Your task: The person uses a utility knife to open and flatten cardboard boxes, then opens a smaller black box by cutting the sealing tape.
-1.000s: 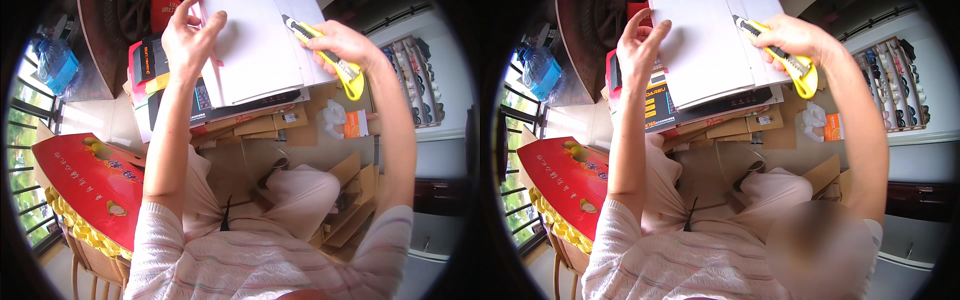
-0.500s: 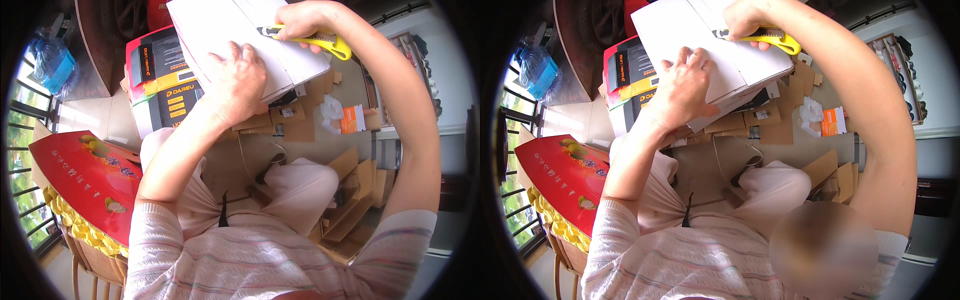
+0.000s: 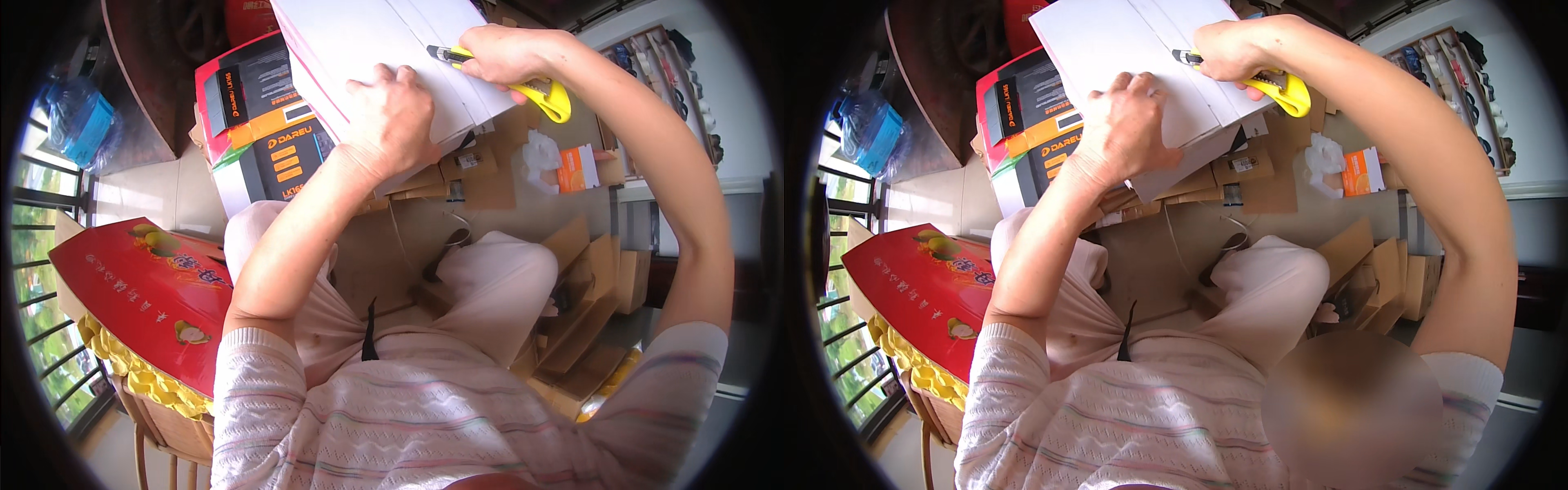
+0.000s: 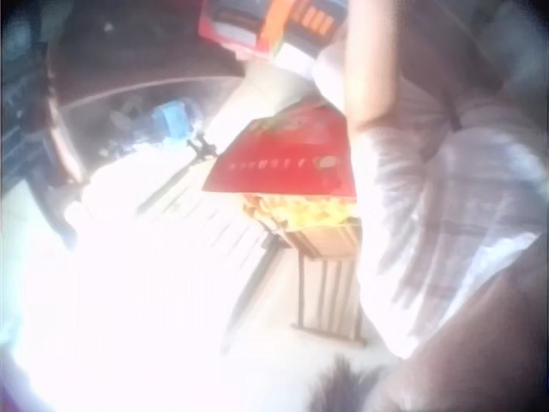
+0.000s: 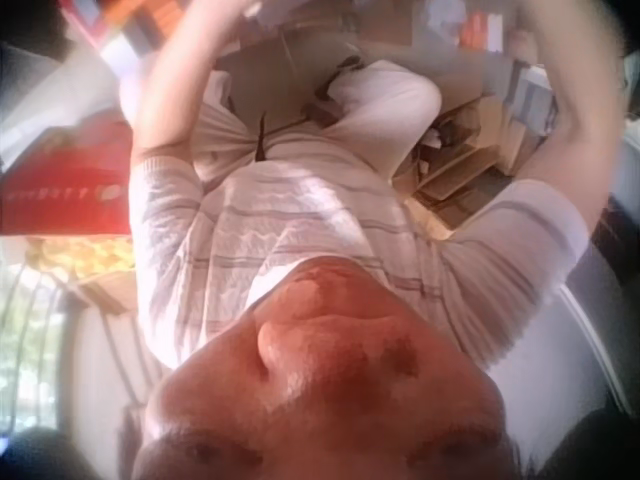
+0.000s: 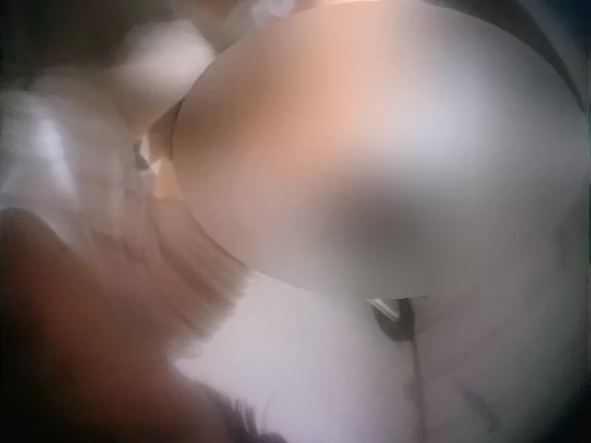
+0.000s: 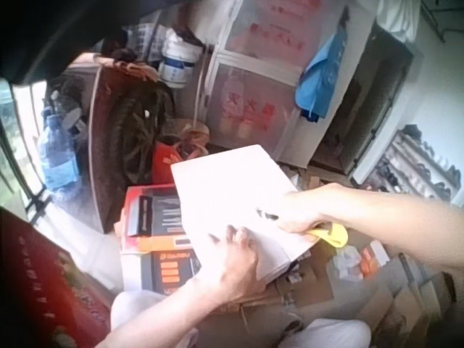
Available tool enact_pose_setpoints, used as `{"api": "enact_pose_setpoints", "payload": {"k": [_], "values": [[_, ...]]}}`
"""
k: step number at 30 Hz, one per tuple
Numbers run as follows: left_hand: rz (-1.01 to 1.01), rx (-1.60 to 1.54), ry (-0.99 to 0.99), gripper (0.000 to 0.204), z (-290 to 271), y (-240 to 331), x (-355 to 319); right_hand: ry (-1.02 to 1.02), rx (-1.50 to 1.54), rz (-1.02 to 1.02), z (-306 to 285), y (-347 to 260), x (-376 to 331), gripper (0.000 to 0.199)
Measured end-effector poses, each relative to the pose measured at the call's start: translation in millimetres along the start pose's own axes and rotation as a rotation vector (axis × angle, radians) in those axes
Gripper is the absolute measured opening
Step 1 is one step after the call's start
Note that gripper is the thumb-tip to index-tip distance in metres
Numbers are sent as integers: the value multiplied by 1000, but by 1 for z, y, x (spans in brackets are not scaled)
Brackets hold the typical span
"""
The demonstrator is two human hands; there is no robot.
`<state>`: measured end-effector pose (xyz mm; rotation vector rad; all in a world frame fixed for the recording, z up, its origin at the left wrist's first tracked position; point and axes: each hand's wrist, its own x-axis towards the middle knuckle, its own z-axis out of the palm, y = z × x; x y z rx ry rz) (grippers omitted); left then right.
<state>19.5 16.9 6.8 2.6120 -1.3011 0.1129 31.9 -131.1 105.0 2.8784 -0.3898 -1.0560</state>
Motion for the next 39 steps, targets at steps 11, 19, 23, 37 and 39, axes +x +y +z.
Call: {"api": "enact_pose_setpoints", "payload": {"k": [11, 19, 23, 37, 39], "values": [[-54, -24, -27, 54, -2, 2, 1, -78, 131, 18, 44, 16, -61, 23], [-54, -14, -16, 59, -5, 4, 0, -142, 209, 71, 64, 28, -81, 21], [-36, -66, 129, 61, -4, -19, 2, -207, 257, 4, 91, 31, -95, 22], [41, -272, 556, 15, 35, -71, 26, 299, 1752, 15, 173, 77, -73, 27], [18, -241, 504, 17, 32, -64, 24, 302, 1790, -9, 175, 68, -71, 27]]}}
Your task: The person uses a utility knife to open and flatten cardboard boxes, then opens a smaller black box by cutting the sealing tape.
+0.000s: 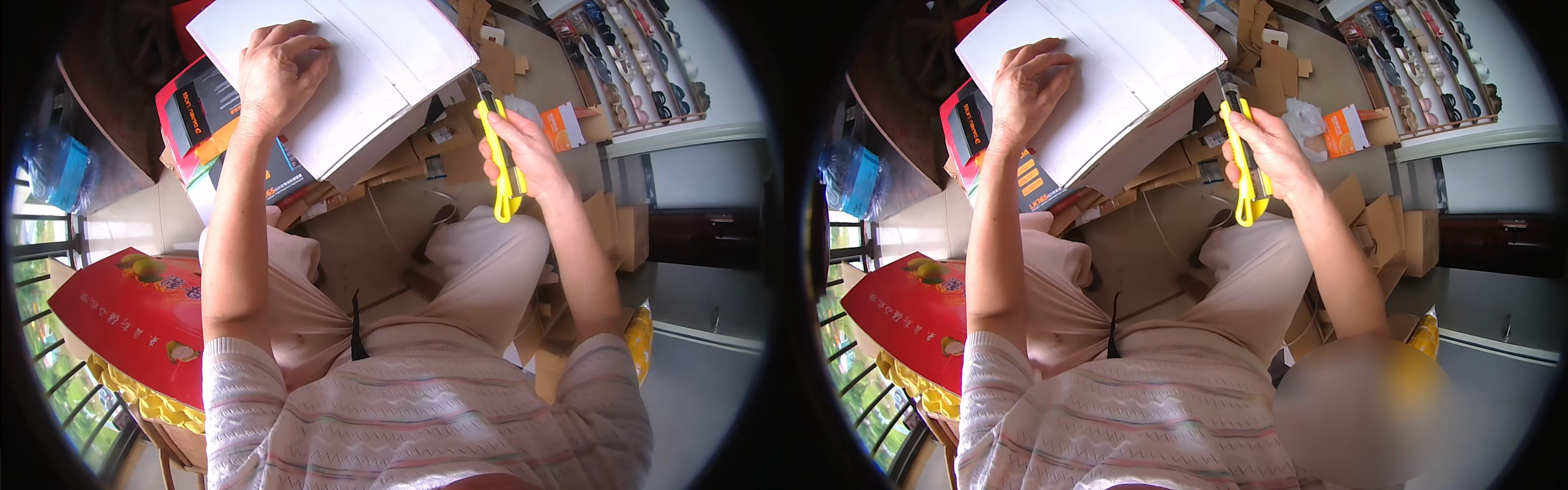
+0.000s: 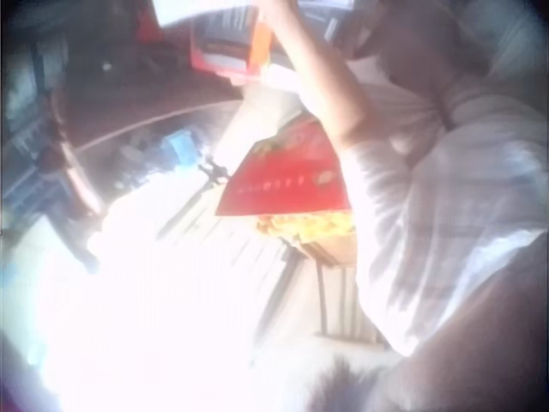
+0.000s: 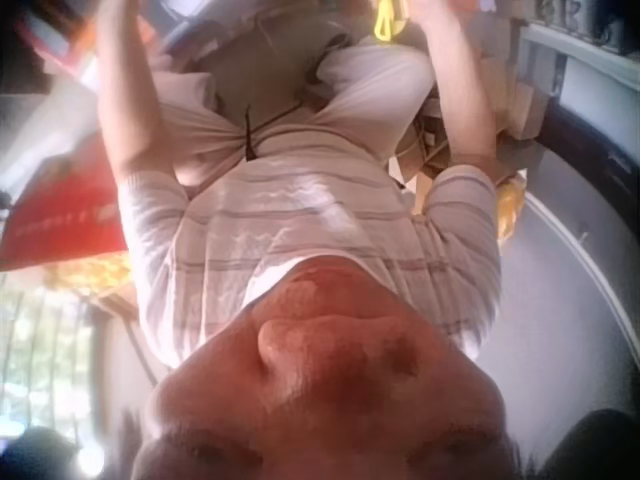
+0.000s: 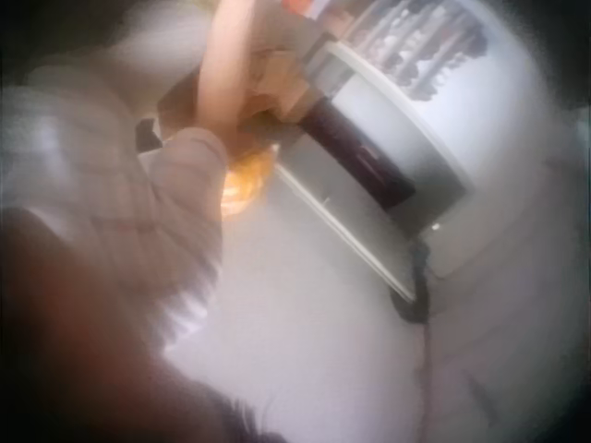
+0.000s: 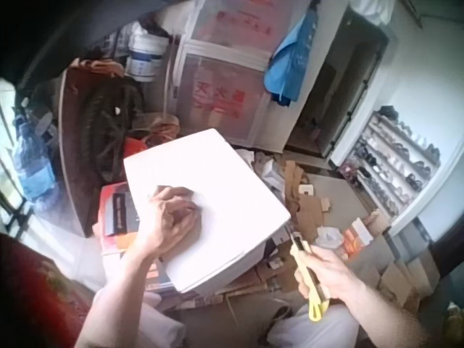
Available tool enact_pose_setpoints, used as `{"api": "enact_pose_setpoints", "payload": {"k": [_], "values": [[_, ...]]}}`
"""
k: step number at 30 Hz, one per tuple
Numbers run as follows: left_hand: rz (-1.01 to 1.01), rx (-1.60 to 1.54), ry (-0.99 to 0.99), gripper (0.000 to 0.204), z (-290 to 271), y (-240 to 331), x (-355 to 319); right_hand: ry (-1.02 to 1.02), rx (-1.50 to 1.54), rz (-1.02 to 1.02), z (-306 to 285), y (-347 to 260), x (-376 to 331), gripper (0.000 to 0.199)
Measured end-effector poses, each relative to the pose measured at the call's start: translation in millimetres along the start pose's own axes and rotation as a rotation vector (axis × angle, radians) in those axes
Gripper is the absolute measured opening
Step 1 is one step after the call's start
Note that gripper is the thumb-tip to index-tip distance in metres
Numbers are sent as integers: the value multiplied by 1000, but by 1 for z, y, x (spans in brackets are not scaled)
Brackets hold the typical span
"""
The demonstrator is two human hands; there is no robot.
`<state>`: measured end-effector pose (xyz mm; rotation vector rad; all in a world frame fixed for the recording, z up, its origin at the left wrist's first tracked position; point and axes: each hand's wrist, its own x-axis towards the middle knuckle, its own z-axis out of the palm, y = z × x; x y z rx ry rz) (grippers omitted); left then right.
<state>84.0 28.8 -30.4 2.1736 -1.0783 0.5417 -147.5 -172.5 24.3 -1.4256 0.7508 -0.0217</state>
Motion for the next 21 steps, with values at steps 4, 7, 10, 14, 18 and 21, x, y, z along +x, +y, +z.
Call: {"api": "enact_pose_setpoints", "payload": {"k": [4, 7, 10, 14, 18, 21], "values": [[19, -66, 47, 15, 1, -9, 0, 23, 22, -20, 7, 6, 2, 28], [36, -79, 56, 15, 1, -10, 0, 44, 28, -34, 8, 8, 3, 29], [45, -98, 77, 15, 2, -8, 0, 31, 65, -63, 10, 9, 6, 29], [30, -48, 21, 16, -2, -6, -2, 36, 79, -31, 15, 9, 7, 29], [-33, -176, 26, 16, -8, -10, -3, 17, 143, -30, 20, 8, 14, 20], [-92, -300, 4, 16, -15, -13, -3, 53, 131, -43, 25, 6, 17, 26]]}}
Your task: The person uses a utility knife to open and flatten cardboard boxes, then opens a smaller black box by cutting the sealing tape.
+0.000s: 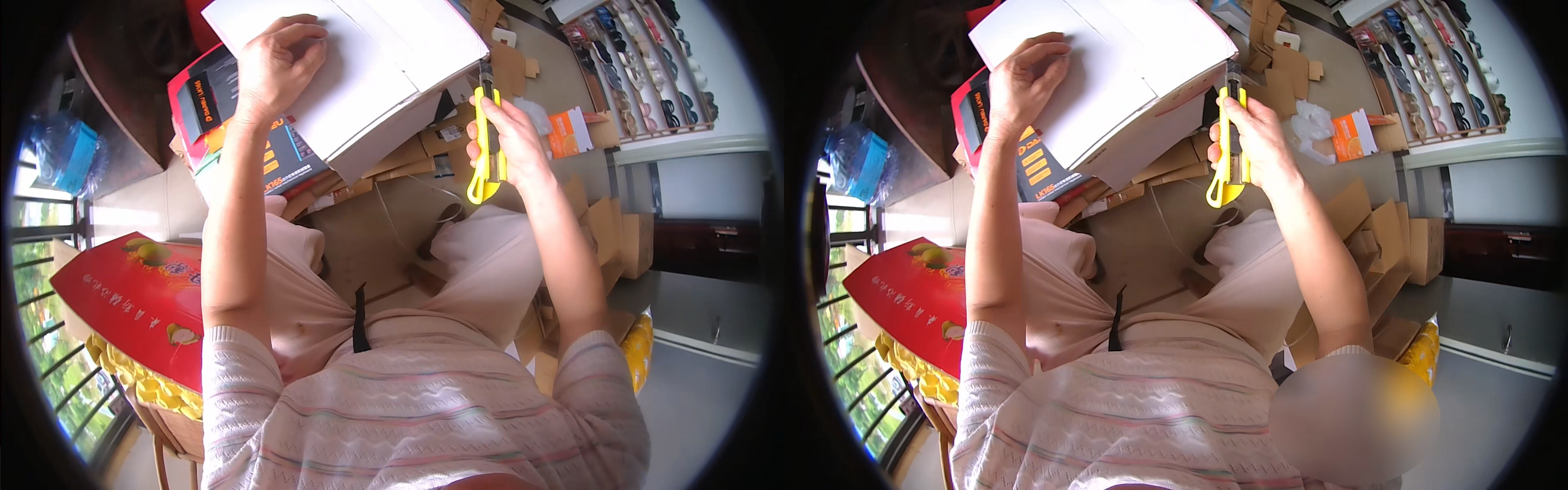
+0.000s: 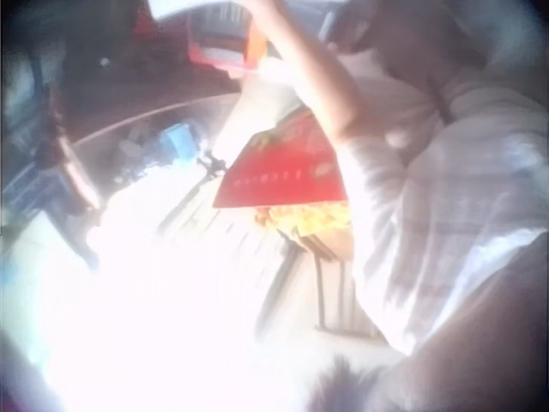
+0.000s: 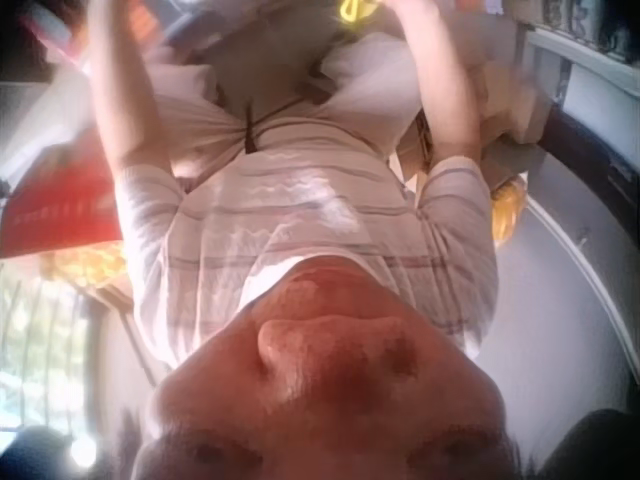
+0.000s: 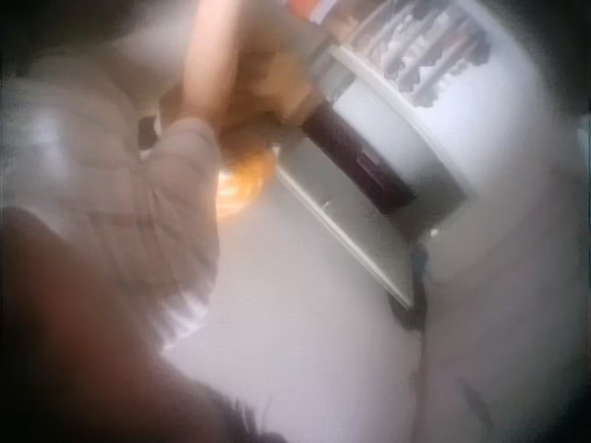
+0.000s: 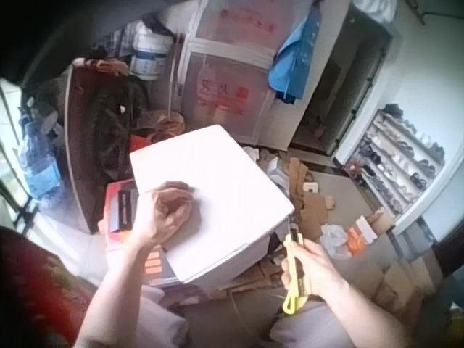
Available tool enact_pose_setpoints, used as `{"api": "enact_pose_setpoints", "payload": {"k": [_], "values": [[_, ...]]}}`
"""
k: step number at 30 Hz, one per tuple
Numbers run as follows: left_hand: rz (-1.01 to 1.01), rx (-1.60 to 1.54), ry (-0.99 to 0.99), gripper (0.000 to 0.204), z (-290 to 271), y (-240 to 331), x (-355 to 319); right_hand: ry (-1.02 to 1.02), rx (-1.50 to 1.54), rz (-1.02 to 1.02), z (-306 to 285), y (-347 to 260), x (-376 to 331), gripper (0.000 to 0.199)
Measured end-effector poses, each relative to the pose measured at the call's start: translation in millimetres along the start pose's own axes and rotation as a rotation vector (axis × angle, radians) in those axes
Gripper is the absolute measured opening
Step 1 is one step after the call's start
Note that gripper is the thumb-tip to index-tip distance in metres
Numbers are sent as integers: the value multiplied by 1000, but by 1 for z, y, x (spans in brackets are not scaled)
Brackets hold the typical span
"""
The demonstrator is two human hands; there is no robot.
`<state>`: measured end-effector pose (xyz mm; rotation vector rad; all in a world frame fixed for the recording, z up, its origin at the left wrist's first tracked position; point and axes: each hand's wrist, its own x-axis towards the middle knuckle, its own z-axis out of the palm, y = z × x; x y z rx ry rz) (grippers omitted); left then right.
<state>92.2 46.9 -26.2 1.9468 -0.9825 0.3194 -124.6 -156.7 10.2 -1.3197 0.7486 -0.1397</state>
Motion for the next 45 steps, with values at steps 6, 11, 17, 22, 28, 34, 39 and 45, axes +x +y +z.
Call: {"api": "enact_pose_setpoints", "payload": {"k": [6, 11, 17, 22, 28, 34, 39, 45], "values": [[41, 385, 223, 27, 14, 22, -26, -11, 11, -55, -9, -4, 10, 24], [-68, 14, 425, 17, 47, 21, -59, 39, -14, -63, 10, -2, 11, 20], [-58, -19, 415, 22, 59, 36, -59, 104, -20, -44, 31, 22, -2, 18], [-33, -46, 428, 23, 61, 31, -57, 45, 13, -48, 38, 28, -7, 19], [-62, -51, 427, 23, 64, 32, -57, -182, -126, 10, 83, 68, -49, 17], [-2, -40, 459, 20, 59, 26, -54, -303, -115, 86, 64, 50, -55, 16], [-70, 30, 414, 20, 48, 25, -55, -31, -336, -256, 17, 30, -51, 17], [-125, 416, 190, 34, 27, 46, -50, 173, -1055, -800, 25, -35, 26, 45]]}}
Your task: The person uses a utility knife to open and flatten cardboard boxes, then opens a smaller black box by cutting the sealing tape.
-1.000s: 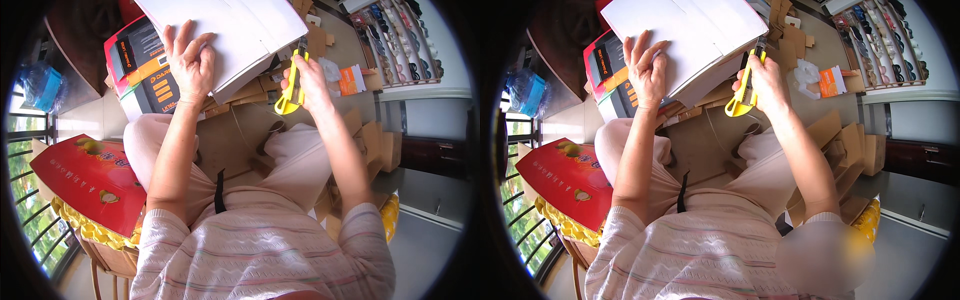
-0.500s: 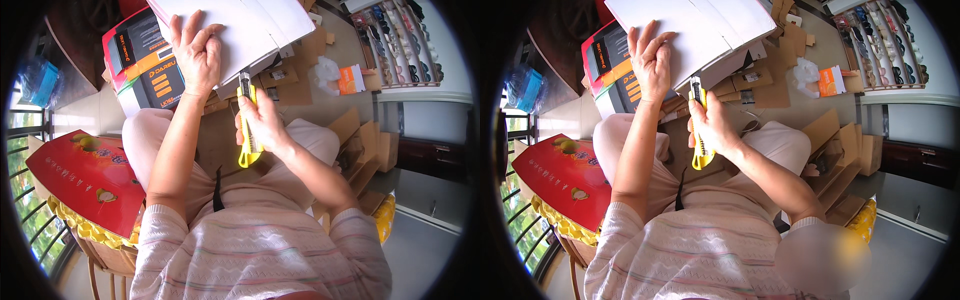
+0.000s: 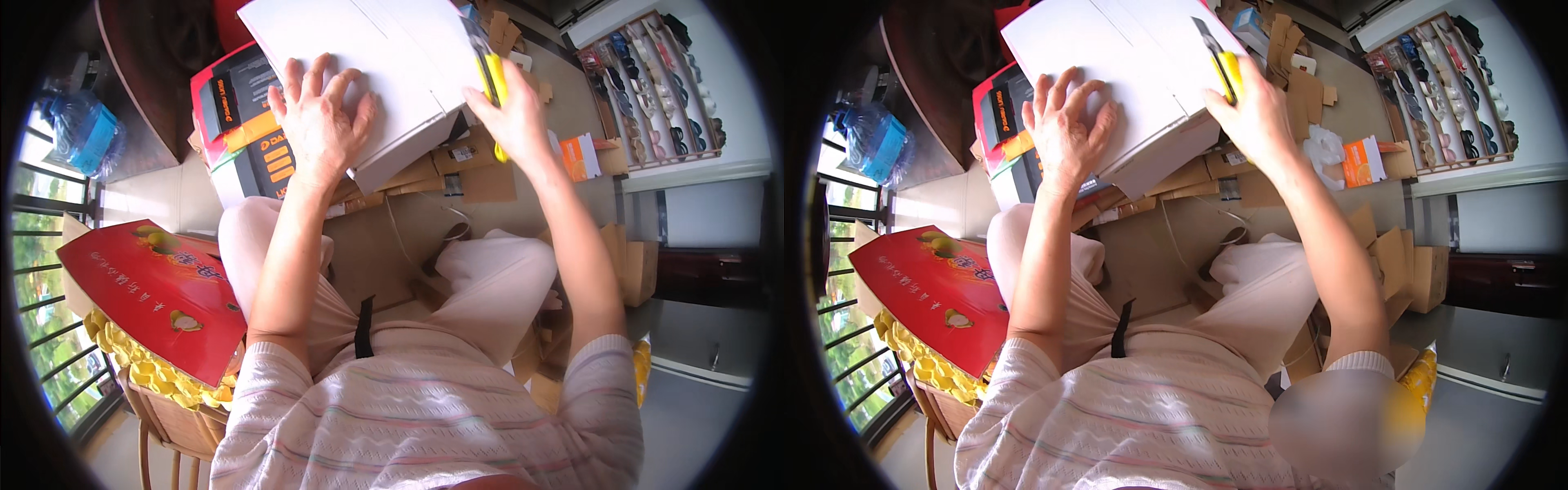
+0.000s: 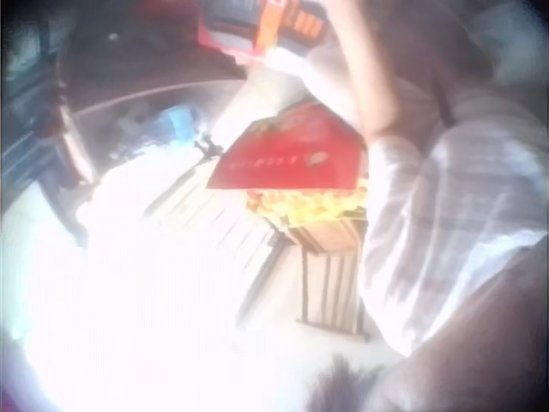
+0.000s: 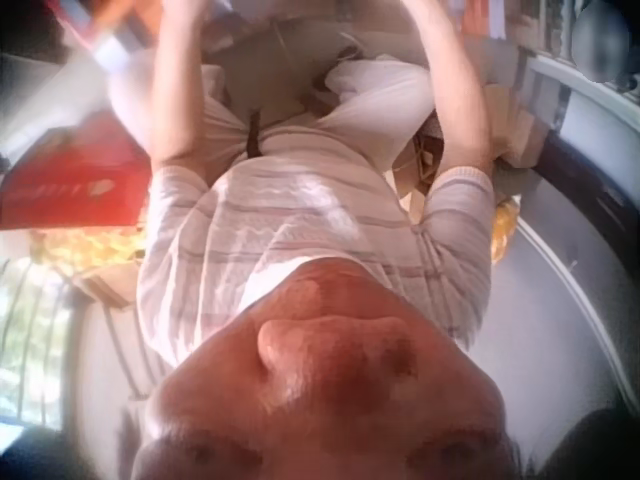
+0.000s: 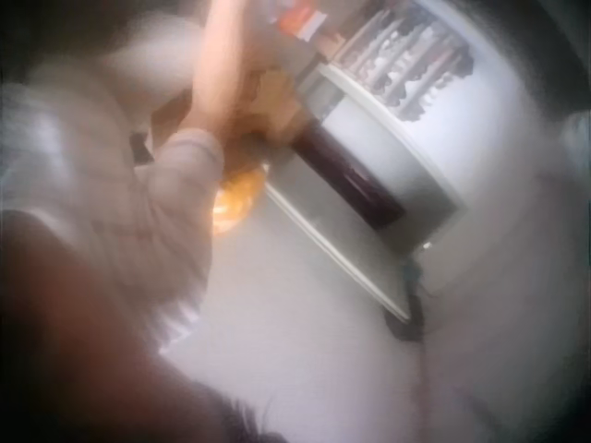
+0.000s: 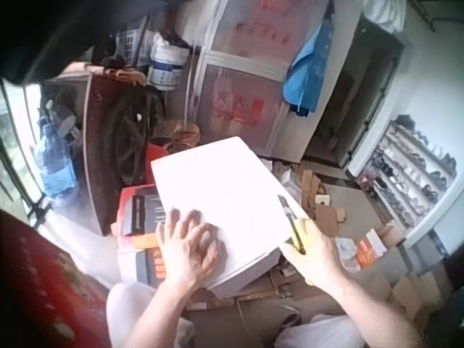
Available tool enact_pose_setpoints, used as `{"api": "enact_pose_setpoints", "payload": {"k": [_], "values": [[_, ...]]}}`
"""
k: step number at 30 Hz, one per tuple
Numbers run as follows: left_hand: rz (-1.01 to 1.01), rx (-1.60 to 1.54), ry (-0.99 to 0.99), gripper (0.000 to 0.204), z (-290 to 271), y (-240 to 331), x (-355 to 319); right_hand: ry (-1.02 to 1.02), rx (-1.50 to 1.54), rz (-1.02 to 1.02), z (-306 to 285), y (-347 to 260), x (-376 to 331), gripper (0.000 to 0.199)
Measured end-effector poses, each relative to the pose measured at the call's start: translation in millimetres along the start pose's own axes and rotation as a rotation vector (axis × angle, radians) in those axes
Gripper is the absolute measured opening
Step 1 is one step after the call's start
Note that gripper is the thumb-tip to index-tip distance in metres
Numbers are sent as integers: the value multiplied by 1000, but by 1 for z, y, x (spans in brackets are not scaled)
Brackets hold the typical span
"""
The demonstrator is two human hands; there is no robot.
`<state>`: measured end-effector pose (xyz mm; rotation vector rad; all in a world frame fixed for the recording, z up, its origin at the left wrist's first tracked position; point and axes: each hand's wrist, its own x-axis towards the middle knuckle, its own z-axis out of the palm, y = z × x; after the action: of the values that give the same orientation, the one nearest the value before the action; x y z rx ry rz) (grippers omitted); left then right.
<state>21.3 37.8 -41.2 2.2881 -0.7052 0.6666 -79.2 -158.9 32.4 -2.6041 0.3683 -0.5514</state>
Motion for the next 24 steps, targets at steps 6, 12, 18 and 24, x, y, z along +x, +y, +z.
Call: {"api": "enact_pose_setpoints", "payload": {"k": [6, 12, 18, 24], "values": [[45, -42, -132, 23, -9, -3, 17, -348, -294, 117, 27, -27, 61, 60], [283, 10, -320, 30, 10, -4, 56, -495, -201, 183, 46, -29, 79, 70], [543, 309, -687, 23, 4, 19, 89, -524, -111, 407, 50, -24, 76, 71], [568, 168, -727, 10, -66, 8, 110, -565, -105, 356, 54, -15, 76, 70]]}}
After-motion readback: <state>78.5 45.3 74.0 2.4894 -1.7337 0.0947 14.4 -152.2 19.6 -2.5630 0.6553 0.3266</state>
